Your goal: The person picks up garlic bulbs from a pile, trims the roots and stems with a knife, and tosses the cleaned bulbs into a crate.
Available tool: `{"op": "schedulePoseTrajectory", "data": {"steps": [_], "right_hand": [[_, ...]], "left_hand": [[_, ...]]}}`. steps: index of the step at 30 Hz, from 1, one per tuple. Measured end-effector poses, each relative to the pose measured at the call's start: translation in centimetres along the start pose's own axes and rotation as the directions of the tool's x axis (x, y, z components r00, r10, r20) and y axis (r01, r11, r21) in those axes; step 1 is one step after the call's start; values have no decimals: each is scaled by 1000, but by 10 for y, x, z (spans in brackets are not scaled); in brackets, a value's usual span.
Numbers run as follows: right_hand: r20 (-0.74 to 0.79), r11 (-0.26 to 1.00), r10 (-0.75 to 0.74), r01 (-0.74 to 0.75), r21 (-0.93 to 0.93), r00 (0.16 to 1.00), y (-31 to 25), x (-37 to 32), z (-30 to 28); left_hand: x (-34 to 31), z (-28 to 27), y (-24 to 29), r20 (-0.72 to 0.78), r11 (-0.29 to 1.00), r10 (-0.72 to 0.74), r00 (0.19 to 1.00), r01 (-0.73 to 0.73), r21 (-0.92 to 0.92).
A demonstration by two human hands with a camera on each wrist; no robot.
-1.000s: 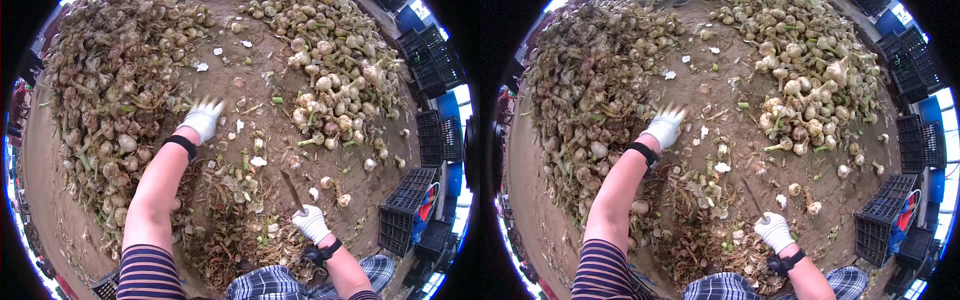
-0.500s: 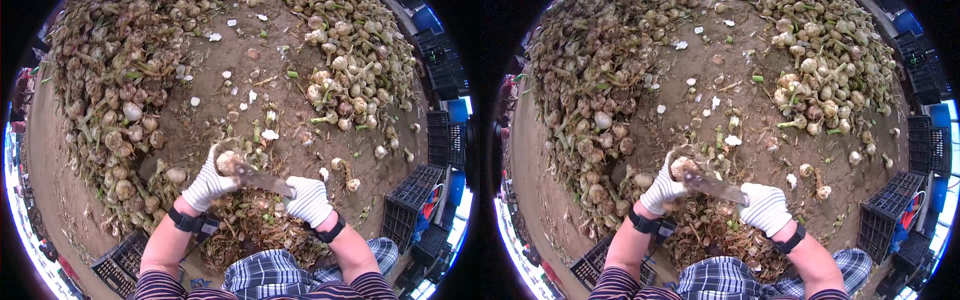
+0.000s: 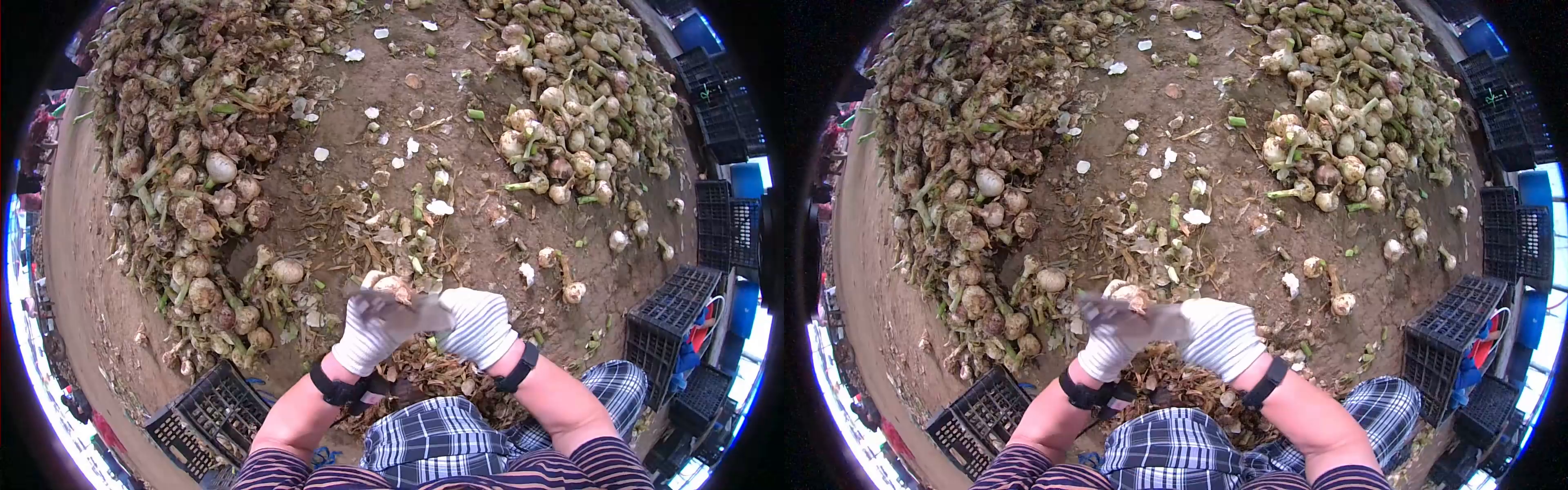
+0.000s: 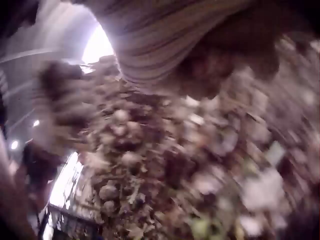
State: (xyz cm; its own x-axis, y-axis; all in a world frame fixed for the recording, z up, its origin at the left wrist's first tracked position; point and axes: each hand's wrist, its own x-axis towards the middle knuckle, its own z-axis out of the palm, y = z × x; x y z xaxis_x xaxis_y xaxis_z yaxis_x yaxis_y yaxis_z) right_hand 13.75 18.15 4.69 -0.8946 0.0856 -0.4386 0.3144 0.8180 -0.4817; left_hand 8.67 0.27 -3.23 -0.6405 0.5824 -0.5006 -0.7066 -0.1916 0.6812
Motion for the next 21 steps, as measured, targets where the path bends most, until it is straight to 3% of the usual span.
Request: {"op": "schedulePoseTrajectory", "data": {"steps": [1,2,3,5,6,7,9,11,12,13,14,15,16,17,18,19,20,21], "right_hand": [[29,988,153,-153,-20,988,10,1,6],[69,971,240,-238,-35,968,40,-4,23],[109,948,317,-312,-61,942,68,-11,36],[5,927,368,-367,-81,930,70,-19,42],[-33,927,371,-372,-52,928,68,-19,39],[-58,928,366,-369,-43,929,69,-10,36],[-197,946,308,-279,164,931,65,-6,35],[-158,929,306,-258,264,939,52,-9,27],[-110,913,260,-207,353,959,46,-12,27],[-66,882,212,-161,443,975,39,-14,27],[12,827,236,-207,523,972,31,-16,24],[-31,858,189,-149,492,982,29,-15,29],[9,864,186,-168,474,983,27,-14,28],[49,872,183,-185,454,982,25,-14,27],[16,876,152,-142,461,988,24,-13,27],[18,876,154,-145,459,988,25,-13,26],[78,876,162,-180,447,984,27,-11,24],[138,876,169,-213,433,976,27,-9,21]], "left_hand": [[-3,-1,-5,-73,966,-61,995,40,-257],[-33,46,58,11,917,-11,1000,6,398],[-33,49,81,398,554,314,862,-507,661],[-5,44,74,194,546,339,921,-361,756],[7,36,71,9,817,352,936,-312,484],[24,19,77,199,352,578,791,-462,814],[22,8,96,235,-77,454,859,-225,971],[31,-9,91,191,74,479,857,-256,964],[30,-12,87,57,237,397,916,-162,958],[30,-13,83,53,238,395,917,-158,958],[28,-10,80,-27,584,396,918,-230,778],[27,-7,79,-101,835,367,925,-280,473],[22,-8,86,-103,892,113,988,-55,449],[24,-18,72,0,848,264,965,-232,477],[13,-2,81,15,967,99,995,-100,234],[1,14,91,70,998,-60,996,61,-19],[0,-1,80,68,998,-61,996,63,-21],[2,-29,61,112,975,-145,983,161,-151]]}}
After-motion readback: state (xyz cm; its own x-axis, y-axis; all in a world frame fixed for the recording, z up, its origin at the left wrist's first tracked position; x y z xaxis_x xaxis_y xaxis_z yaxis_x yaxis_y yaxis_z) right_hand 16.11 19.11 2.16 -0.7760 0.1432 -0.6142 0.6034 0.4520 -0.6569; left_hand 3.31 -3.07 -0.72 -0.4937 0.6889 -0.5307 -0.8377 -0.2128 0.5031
